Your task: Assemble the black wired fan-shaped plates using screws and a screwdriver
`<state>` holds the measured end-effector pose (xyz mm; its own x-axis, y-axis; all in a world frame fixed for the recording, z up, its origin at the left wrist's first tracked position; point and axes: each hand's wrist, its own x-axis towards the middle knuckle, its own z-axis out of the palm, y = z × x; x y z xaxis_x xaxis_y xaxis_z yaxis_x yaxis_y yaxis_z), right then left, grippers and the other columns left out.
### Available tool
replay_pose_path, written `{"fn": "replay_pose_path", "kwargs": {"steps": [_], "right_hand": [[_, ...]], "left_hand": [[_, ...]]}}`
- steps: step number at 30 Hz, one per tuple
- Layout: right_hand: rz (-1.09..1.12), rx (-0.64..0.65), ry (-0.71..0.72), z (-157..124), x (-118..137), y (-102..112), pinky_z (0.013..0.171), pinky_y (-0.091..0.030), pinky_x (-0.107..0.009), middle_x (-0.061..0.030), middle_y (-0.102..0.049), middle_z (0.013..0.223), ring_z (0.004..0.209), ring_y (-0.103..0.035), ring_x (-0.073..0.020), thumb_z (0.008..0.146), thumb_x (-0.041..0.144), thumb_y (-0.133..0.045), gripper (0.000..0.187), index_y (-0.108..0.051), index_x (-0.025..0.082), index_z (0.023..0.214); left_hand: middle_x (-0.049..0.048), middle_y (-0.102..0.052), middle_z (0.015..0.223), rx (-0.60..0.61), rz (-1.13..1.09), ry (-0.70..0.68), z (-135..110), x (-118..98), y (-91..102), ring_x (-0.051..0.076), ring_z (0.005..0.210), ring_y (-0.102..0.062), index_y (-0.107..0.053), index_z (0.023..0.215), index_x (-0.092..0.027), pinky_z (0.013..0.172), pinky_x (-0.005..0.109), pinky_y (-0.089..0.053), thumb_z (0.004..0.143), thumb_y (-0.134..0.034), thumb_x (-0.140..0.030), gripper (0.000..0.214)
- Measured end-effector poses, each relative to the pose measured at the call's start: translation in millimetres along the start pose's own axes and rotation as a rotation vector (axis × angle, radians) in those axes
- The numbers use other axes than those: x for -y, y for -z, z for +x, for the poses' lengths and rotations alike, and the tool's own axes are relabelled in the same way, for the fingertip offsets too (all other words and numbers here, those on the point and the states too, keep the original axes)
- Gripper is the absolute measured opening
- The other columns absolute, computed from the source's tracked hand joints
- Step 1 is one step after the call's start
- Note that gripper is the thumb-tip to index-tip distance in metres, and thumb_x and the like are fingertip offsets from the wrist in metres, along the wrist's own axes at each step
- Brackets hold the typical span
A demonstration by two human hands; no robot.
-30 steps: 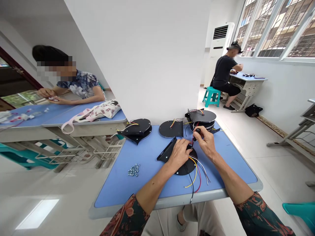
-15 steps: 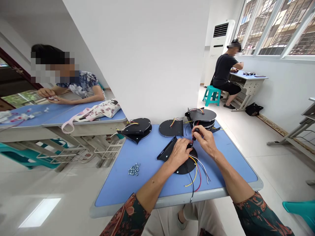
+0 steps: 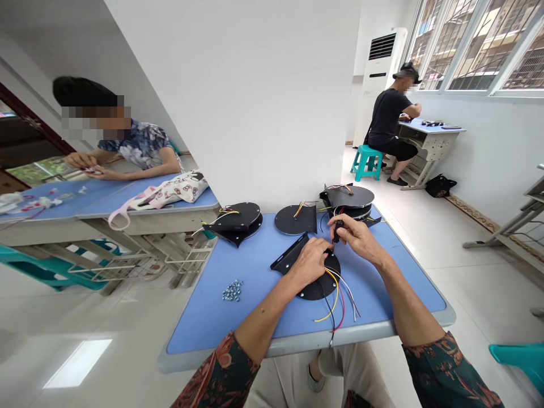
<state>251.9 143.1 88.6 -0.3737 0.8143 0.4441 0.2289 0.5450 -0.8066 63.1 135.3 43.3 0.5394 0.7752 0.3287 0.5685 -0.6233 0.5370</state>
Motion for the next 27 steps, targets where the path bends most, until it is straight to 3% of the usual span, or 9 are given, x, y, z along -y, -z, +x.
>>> {"fn": "replay_pose_path", "kwargs": {"steps": [9,14,17,22,27], "right_hand": [[0.081,0.032,0.032,2,-1,-2,0.059,-0.048,-0.028,-0.0013,-0.067,0.079,0.062,-0.057,-0.0147,0.098,0.050,-0.056,0.029,-0.066,0.023,0.106],[0.014,-0.015,0.030,2,0,-5,0.063,-0.050,-0.029,-0.0021,-0.069,0.081,0.066,-0.060,-0.0161,0.097,0.052,-0.056,0.033,-0.069,0.023,0.106],[-0.105,-0.118,0.046,2,2,-10,0.066,-0.049,-0.030,-0.0028,-0.069,0.080,0.070,-0.061,-0.0175,0.095,0.051,-0.059,0.031,-0.071,0.023,0.101],[-0.240,-0.393,0.076,2,2,-23,0.068,-0.050,-0.031,-0.0034,-0.068,0.082,0.067,-0.058,-0.0169,0.087,0.044,-0.071,0.021,-0.069,0.023,0.090],[-0.154,-0.452,0.008,3,-3,-28,0.065,-0.048,-0.030,-0.0010,-0.064,0.075,0.068,-0.057,-0.0167,0.083,0.044,-0.074,0.025,-0.062,0.022,0.083]], "left_hand": [[0.0079,-0.074,0.105,0.002,-0.109,0.098,9,-5,-0.1,0.022,0.100,-0.067,-0.072,0.098,-0.017,0.097,0.037,-0.052,0.092,-0.057,-0.012,0.017],[0.0070,-0.076,0.101,0.012,-0.226,0.160,16,-9,-2.4,0.021,0.093,-0.070,-0.075,0.091,-0.016,0.091,0.032,-0.053,0.095,-0.058,-0.019,0.018],[0.0055,-0.077,0.098,-0.010,-0.243,0.155,17,-6,-4.9,0.021,0.092,-0.071,-0.075,0.088,-0.017,0.088,0.031,-0.053,0.095,-0.058,-0.019,0.019],[0.0067,-0.076,0.091,-0.025,-0.177,0.150,18,-3,-8.3,0.021,0.087,-0.070,-0.072,0.081,-0.016,0.080,0.029,-0.051,0.095,-0.059,-0.018,0.019],[0.0043,-0.076,0.084,-0.045,-0.247,0.186,17,-5,-6.2,0.019,0.080,-0.069,-0.070,0.077,-0.016,0.076,0.027,-0.049,0.095,-0.058,-0.022,0.022]]}}
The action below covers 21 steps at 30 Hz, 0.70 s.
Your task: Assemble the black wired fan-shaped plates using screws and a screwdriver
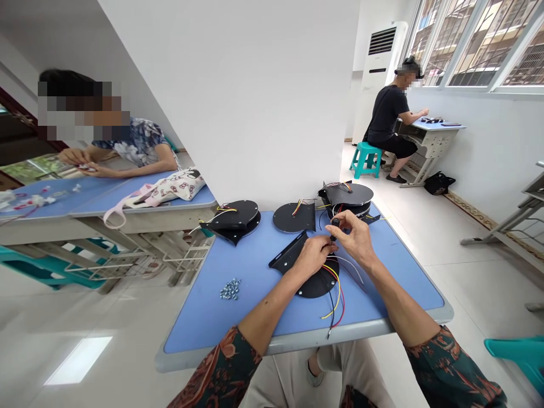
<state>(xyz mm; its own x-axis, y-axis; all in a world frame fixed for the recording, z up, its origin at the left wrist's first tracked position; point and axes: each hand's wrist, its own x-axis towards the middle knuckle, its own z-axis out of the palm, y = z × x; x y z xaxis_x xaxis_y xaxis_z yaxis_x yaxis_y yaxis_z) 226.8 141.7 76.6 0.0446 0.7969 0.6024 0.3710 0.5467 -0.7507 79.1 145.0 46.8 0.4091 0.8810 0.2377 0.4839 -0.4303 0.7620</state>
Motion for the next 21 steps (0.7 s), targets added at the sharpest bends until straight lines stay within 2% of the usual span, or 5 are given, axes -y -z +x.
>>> {"fn": "replay_pose_path", "kwargs": {"steps": [5,11,15,19,21], "right_hand": [[0.087,0.079,-0.007,5,0,8,0.067,-0.048,-0.030,-0.0021,-0.066,0.077,0.068,-0.057,-0.0156,0.086,0.040,-0.069,0.022,-0.066,0.019,0.079],[0.360,0.423,-0.020,6,0,12,0.066,-0.050,-0.031,-0.0031,-0.067,0.076,0.069,-0.060,-0.0174,0.093,0.058,-0.059,0.041,-0.071,0.019,0.093],[0.324,0.319,-0.015,3,2,8,0.074,-0.053,-0.032,-0.0059,-0.071,0.089,0.080,-0.064,-0.0189,0.094,0.056,-0.060,0.038,-0.071,0.020,0.104],[0.146,0.110,0.064,4,0,8,0.078,-0.052,-0.032,-0.0048,-0.069,0.091,0.082,-0.062,-0.0180,0.087,0.047,-0.074,0.027,-0.075,0.022,0.095],[0.135,0.100,0.074,5,-3,10,0.074,-0.051,-0.031,-0.0041,-0.067,0.088,0.077,-0.060,-0.0170,0.087,0.045,-0.075,0.024,-0.078,0.022,0.093]], "left_hand": [[0.0028,-0.078,0.088,-0.022,-0.154,-0.016,-3,1,2.1,0.018,0.082,-0.069,-0.074,0.085,-0.016,0.076,0.026,-0.050,0.095,-0.058,-0.026,0.021],[0.0034,-0.079,0.086,0.014,-0.126,-0.023,-2,4,1.8,0.020,0.084,-0.072,-0.079,0.083,-0.018,0.080,0.028,-0.051,0.096,-0.056,-0.025,0.027],[0.0036,-0.078,0.083,-0.002,-0.077,-0.001,0,4,0.8,0.019,0.080,-0.072,-0.078,0.082,-0.017,0.075,0.027,-0.049,0.095,-0.059,-0.023,0.024],[0.0036,-0.078,0.085,-0.019,-0.073,-0.017,0,3,-0.5,0.018,0.079,-0.071,-0.075,0.080,-0.016,0.073,0.026,-0.047,0.095,-0.060,-0.023,0.022],[0.0036,-0.078,0.085,-0.029,-0.079,-0.018,0,3,-0.5,0.017,0.078,-0.070,-0.073,0.079,-0.016,0.072,0.025,-0.046,0.095,-0.061,-0.023,0.022]]}}
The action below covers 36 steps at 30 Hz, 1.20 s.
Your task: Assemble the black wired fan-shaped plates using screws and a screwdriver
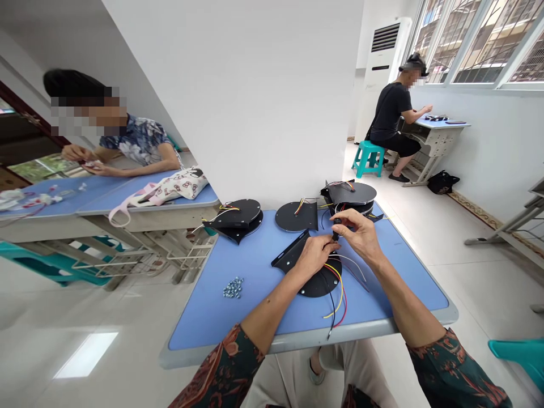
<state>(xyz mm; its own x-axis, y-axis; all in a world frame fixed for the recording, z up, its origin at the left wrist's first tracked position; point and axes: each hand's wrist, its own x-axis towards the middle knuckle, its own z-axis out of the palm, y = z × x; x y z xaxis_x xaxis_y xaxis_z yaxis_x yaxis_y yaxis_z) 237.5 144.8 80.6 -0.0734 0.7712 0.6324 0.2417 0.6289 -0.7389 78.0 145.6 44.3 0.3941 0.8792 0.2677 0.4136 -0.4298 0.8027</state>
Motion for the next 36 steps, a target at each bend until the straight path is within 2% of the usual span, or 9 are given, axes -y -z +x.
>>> {"fn": "replay_pose_path", "kwargs": {"steps": [6,9,12,15,21,25,29,33,36], "right_hand": [[0.106,0.113,-0.041,0,3,6,0.074,-0.053,-0.032,-0.0051,-0.071,0.091,0.082,-0.066,-0.0192,0.093,0.045,-0.066,0.027,-0.079,0.022,0.101],[0.097,0.081,-0.023,-1,8,3,0.079,-0.054,-0.033,-0.0054,-0.073,0.094,0.088,-0.068,-0.0208,0.092,0.045,-0.068,0.028,-0.077,0.023,0.107],[-0.029,0.023,0.035,-1,9,-1,0.076,-0.052,-0.032,-0.0045,-0.071,0.090,0.082,-0.064,-0.0192,0.085,0.041,-0.076,0.022,-0.076,0.022,0.095],[-0.102,0.009,0.004,-1,6,-2,0.072,-0.050,-0.031,-0.0034,-0.069,0.085,0.076,-0.061,-0.0176,0.085,0.036,-0.076,0.015,-0.076,0.022,0.092],[-0.018,0.060,-0.023,-1,0,3,0.073,-0.052,-0.032,-0.0032,-0.071,0.083,0.076,-0.063,-0.0183,0.089,0.029,-0.069,0.016,-0.079,0.023,0.099],[0.006,0.118,0.034,-1,0,4,0.074,-0.053,-0.032,-0.0042,-0.072,0.085,0.077,-0.063,-0.0181,0.093,0.028,-0.063,0.020,-0.079,0.023,0.104],[0.102,0.178,0.011,-2,3,1,0.073,-0.054,-0.032,-0.0061,-0.072,0.094,0.081,-0.064,-0.0184,0.098,0.036,-0.057,0.030,-0.074,0.022,0.118],[-0.008,0.085,-0.007,-2,4,-3,0.078,-0.054,-0.033,-0.0057,-0.072,0.100,0.089,-0.065,-0.0201,0.090,0.041,-0.071,0.031,-0.073,0.024,0.115],[-0.089,-0.012,-0.052,-3,2,-4,0.074,-0.053,-0.032,-0.0045,-0.070,0.093,0.080,-0.063,-0.0187,0.083,0.039,-0.078,0.026,-0.075,0.023,0.103]], "left_hand": [[0.0019,-0.077,0.082,-0.004,-0.002,0.004,-1,-2,1.2,0.017,0.073,-0.068,-0.072,0.082,-0.016,0.071,0.025,-0.046,0.093,-0.064,-0.025,0.016],[0.0014,-0.076,0.080,-0.014,0.024,-0.001,0,-2,-0.1,0.016,0.073,-0.067,-0.071,0.080,-0.016,0.070,0.025,-0.046,0.093,-0.065,-0.026,0.017],[0.0009,-0.075,0.076,-0.032,0.060,0.007,1,0,-1.8,0.016,0.071,-0.066,-0.070,0.075,-0.016,0.070,0.025,-0.045,0.091,-0.068,-0.025,0.018],[0.0009,-0.075,0.076,-0.041,0.034,0.014,1,1,-1.6,0.016,0.071,-0.067,-0.071,0.076,-0.016,0.071,0.025,-0.047,0.090,-0.068,-0.025,0.017],[0.0022,-0.080,0.090,0.016,-0.080,-0.012,-1,0,1.1,0.018,0.085,-0.073,-0.075,0.082,-0.018,0.079,0.026,-0.050,0.094,-0.060,-0.022,0.019],[0.0030,-0.079,0.086,-0.004,-0.029,-0.008,-1,-1,0.8,0.018,0.080,-0.072,-0.070,0.076,-0.017,0.076,0.026,-0.050,0.092,-0.061,-0.022,0.019],[0.0025,-0.077,0.084,-0.010,-0.014,0.000,0,-1,0.5,0.017,0.076,-0.069,-0.068,0.076,-0.017,0.074,0.025,-0.048,0.093,-0.061,-0.023,0.019],[0.0009,-0.073,0.076,-0.021,0.044,0.001,1,1,-0.6,0.016,0.070,-0.065,-0.069,0.078,-0.017,0.072,0.025,-0.046,0.092,-0.063,-0.023,0.017],[0.0005,-0.071,0.073,-0.027,0.063,-0.010,1,3,-1.6,0.015,0.066,-0.062,-0.070,0.079,-0.017,0.070,0.025,-0.046,0.093,-0.062,-0.025,0.018]]}}
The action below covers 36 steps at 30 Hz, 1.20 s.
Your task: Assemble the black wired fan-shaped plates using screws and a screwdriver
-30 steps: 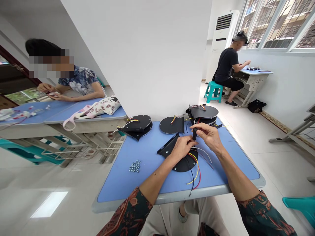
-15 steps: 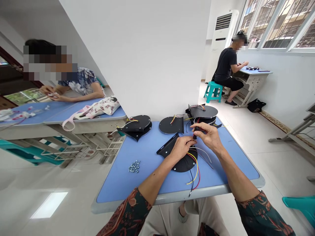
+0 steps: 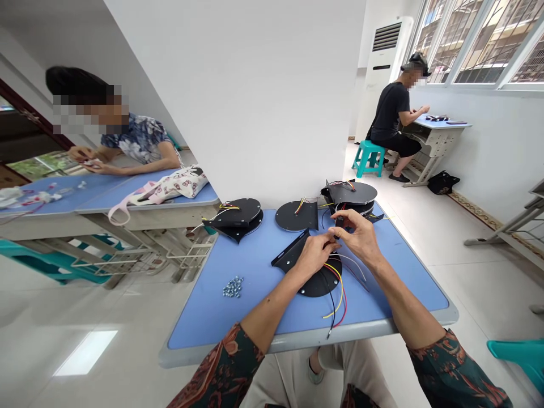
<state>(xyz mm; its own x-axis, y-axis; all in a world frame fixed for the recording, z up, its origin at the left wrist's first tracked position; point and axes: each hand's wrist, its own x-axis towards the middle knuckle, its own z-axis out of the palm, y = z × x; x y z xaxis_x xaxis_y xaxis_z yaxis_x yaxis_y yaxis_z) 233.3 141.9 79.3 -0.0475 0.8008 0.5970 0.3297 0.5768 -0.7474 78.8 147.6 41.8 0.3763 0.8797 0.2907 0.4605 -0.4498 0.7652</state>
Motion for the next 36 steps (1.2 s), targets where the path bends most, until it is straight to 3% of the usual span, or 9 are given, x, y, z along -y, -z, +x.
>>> {"fn": "replay_pose_path", "kwargs": {"steps": [4,9,12,15,23,31,36], "right_hand": [[0.138,0.082,-0.026,1,-3,2,0.074,-0.054,-0.033,-0.0039,-0.070,0.086,0.078,-0.063,-0.0184,0.087,0.035,-0.072,0.022,-0.077,0.022,0.103],[0.285,0.132,-0.069,1,-1,5,0.076,-0.055,-0.034,-0.0055,-0.073,0.095,0.084,-0.067,-0.0192,0.092,0.036,-0.065,0.033,-0.072,0.021,0.121],[0.158,0.072,-0.036,0,1,3,0.076,-0.054,-0.033,-0.0060,-0.073,0.100,0.087,-0.066,-0.0195,0.088,0.037,-0.071,0.031,-0.073,0.022,0.116],[-0.001,0.011,0.006,1,2,2,0.072,-0.052,-0.031,-0.0037,-0.070,0.089,0.077,-0.061,-0.0174,0.082,0.036,-0.077,0.021,-0.076,0.022,0.098],[0.106,0.048,-0.032,0,-3,4,0.074,-0.054,-0.033,-0.0030,-0.071,0.084,0.076,-0.063,-0.0184,0.086,0.033,-0.070,0.019,-0.076,0.022,0.099],[-0.097,0.004,0.096,-3,8,-3,0.072,-0.053,-0.032,-0.0049,-0.071,0.093,0.075,-0.061,-0.0183,0.085,0.034,-0.074,0.017,-0.075,0.024,0.099],[0.020,0.023,-0.003,-1,3,0,0.073,-0.053,-0.033,-0.0036,-0.069,0.085,0.074,-0.061,-0.0178,0.087,0.033,-0.071,0.016,-0.075,0.022,0.097]], "left_hand": [[0.0020,-0.077,0.083,-0.002,-0.087,0.017,-1,-1,1.0,0.017,0.075,-0.069,-0.072,0.081,-0.017,0.076,0.026,-0.049,0.090,-0.065,-0.022,0.013],[0.0024,-0.079,0.091,0.021,-0.155,0.022,-3,-4,3.7,0.019,0.087,-0.073,-0.072,0.081,-0.018,0.081,0.026,-0.051,0.090,-0.064,-0.019,0.012],[0.0023,-0.078,0.086,0.002,-0.105,0.033,-2,-5,3.7,0.018,0.081,-0.072,-0.071,0.081,-0.017,0.079,0.026,-0.050,0.089,-0.066,-0.017,0.010],[0.0019,-0.077,0.082,-0.001,-0.071,0.031,-1,-4,3.1,0.017,0.077,-0.070,-0.071,0.081,-0.016,0.077,0.026,-0.050,0.088,-0.068,-0.017,0.008],[0.0029,-0.079,0.089,0.029,-0.141,0.030,-3,-5,3.4,0.019,0.085,-0.073,-0.073,0.083,-0.018,0.079,0.027,-0.052,0.091,-0.063,-0.018,0.013],[0.0040,-0.078,0.085,0.004,0.009,0.022,1,-1,1.0,0.019,0.080,-0.071,-0.072,0.081,-0.017,0.075,0.026,-0.049,0.088,-0.066,-0.011,0.011],[0.0027,-0.077,0.083,0.010,-0.054,0.032,0,-3,1.4,0.018,0.077,-0.070,-0.071,0.082,-0.017,0.075,0.026,-0.050,0.088,-0.066,-0.016,0.008]]}}
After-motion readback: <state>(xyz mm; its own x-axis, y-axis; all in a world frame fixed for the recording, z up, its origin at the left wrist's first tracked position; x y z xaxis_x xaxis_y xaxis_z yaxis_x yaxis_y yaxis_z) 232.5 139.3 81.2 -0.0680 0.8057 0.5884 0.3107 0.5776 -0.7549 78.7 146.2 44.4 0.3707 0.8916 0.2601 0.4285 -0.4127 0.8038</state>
